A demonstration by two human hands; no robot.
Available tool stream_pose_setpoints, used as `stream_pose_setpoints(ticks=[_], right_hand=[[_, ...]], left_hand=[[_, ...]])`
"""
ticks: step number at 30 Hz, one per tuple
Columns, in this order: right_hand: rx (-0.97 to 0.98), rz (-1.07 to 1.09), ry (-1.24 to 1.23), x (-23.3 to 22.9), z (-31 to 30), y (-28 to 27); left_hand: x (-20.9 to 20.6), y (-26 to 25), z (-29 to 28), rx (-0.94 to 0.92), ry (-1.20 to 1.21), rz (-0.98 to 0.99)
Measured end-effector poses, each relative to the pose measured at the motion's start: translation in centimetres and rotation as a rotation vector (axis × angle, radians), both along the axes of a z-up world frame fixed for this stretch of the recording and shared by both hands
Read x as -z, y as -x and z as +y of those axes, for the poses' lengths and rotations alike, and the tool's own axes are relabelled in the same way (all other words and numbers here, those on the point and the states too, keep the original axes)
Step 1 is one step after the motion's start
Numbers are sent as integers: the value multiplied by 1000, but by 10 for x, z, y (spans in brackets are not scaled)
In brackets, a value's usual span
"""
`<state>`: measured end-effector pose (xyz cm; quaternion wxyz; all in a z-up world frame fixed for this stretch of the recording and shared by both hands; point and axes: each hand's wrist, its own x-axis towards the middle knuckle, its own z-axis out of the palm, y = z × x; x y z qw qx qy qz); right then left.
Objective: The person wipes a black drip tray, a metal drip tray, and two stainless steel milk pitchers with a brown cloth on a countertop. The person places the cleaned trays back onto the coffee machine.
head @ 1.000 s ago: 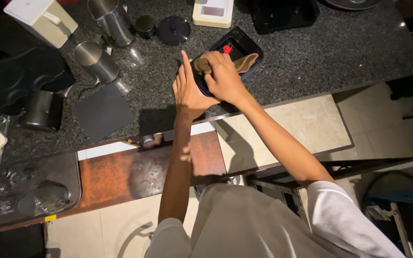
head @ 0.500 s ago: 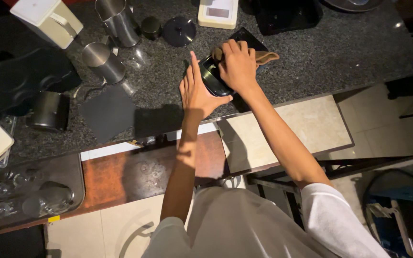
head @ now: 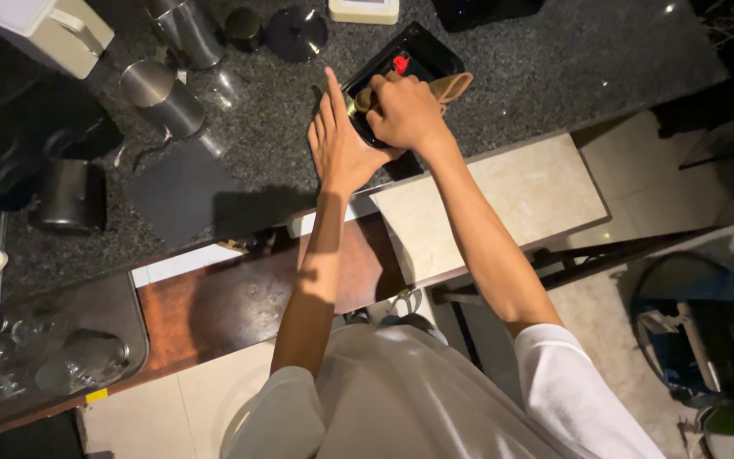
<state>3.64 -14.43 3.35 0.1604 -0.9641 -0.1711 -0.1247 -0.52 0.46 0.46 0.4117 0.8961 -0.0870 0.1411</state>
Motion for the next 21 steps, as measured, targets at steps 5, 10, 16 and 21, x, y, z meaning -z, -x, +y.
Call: stream_pose_setpoints(ticks=[5,10,16,21], right_hand=[[-30,201,-220,-17,-7,9],[-118,300,-589,-20,-34,11],[11,342,-1215,-14,-82,38],[155,83,-1500,3,-136,42]], left_hand=[[4,0,2,22,9,-54],[2,2,2,25,13,-60],[4,-2,0,-4,-3,-73],[4,-1,2,20,16,-65]])
